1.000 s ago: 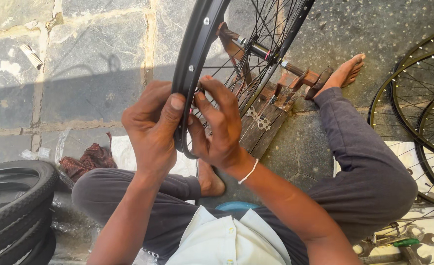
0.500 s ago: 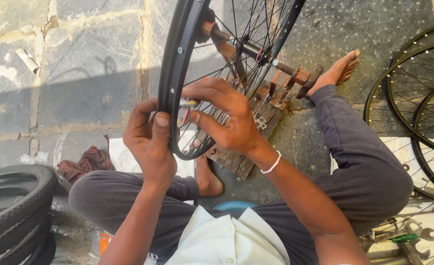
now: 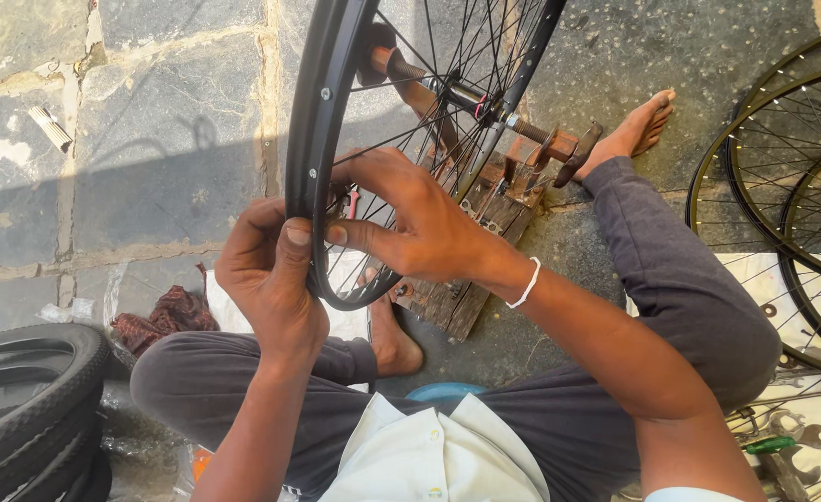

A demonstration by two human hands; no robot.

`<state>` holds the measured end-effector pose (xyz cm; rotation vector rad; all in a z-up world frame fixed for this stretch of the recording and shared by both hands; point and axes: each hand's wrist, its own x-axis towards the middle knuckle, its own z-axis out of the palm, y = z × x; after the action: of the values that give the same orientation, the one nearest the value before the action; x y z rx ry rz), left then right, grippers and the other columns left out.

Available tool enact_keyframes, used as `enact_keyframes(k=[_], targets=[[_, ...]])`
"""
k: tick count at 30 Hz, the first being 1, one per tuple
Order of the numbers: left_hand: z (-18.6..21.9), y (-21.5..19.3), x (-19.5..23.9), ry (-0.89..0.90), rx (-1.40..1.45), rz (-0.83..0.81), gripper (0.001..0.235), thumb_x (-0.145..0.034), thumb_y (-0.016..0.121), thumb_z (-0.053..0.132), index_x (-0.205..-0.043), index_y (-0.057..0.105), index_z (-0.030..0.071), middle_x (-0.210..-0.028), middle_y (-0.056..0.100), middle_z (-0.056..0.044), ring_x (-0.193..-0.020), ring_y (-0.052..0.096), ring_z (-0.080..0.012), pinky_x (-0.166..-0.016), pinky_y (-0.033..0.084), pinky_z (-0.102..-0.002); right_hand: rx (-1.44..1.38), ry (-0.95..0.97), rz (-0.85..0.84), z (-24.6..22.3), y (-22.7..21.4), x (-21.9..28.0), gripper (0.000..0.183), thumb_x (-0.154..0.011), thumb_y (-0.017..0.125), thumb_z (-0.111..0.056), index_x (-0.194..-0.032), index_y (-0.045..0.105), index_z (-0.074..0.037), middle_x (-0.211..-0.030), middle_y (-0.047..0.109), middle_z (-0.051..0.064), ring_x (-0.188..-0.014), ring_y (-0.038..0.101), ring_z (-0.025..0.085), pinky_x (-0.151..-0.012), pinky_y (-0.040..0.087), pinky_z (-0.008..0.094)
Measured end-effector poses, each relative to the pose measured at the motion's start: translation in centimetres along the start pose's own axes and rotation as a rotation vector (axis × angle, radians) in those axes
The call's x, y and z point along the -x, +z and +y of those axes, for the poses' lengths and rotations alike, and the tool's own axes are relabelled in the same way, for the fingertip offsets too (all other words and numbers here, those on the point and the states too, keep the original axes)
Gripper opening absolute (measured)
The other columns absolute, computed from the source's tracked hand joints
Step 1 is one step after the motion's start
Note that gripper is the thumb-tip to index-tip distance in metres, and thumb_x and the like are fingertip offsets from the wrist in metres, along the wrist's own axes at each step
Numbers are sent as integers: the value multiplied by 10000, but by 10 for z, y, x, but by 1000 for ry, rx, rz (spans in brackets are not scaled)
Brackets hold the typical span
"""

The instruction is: The person sits on the ground and works on a bicycle wheel mounted on a wooden stand. They use a small tool to adjust the spokes and rim of the wheel, rotating it periodically to access different sections.

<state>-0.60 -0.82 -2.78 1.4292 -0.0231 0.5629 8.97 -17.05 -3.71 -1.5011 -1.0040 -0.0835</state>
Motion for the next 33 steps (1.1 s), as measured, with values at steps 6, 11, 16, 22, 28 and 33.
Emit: enact_keyframes(k=[6, 11, 16, 22, 28, 33], targets=[[0, -2, -1, 6, -10, -18, 265, -1030, 788, 209, -1125, 692, -18, -1023, 675, -38, -938, 615, -86, -861, 476, -222, 122, -111, 168, -8, 14, 7, 402, -913, 822, -99, -1256, 624, -36, -1131, 686, 100, -1095, 667, 275, -943, 534, 379], [2, -1, 0, -85, 18, 27, 304, -986, 790, 239, -1103, 693, -24, -929, 664, -28, -741, 565, -58, -637, 434, -204, 376, -269, 342, -4, 30, 3, 355, -897, 800, -23, -1179, 584, -22, -1052, 687, 106, -998, 694, 276, -980, 527, 450], [10, 5, 1, -111, -18, 56, 299, -977, 766, 252, -1069, 722, -29, -842, 662, -34, -641, 563, -76, -570, 441, -215, 532, -432, 474, 10, 39, -1, 323, -927, 749, 45, -1160, 534, -17, -1107, 686, 139, -1087, 710, 310, -1039, 545, 491], [27, 15, 1, -204, 63, 96, 279, -1027, 736, 218, -1086, 743, -55, -890, 680, -42, -755, 558, -79, -679, 433, -223, 396, -153, 571, -21, 67, 22, 339, -962, 685, 11, -1263, 528, 2, -1334, 649, 239, -1302, 649, 394, -1178, 432, 515], [57, 28, -37, -4, -206, -236, 266, -1123, 690, 216, -1147, 698, -49, -965, 702, -52, -862, 644, -68, -762, 503, -214, 420, -189, 474, -12, 29, 3, 266, -1020, 737, -144, -1227, 589, -71, -1197, 703, 112, -1093, 699, 251, -1133, 433, 426], [53, 35, -66, 103, -25, -405, 299, -1162, 678, 165, -1342, 519, -14, -1108, 730, -121, -1012, 715, -130, -855, 557, -238, -173, 114, 696, 13, 13, 7, 214, -1112, 705, -194, -1134, 606, -5, -967, 658, 38, -873, 613, 89, -778, 513, 240]])
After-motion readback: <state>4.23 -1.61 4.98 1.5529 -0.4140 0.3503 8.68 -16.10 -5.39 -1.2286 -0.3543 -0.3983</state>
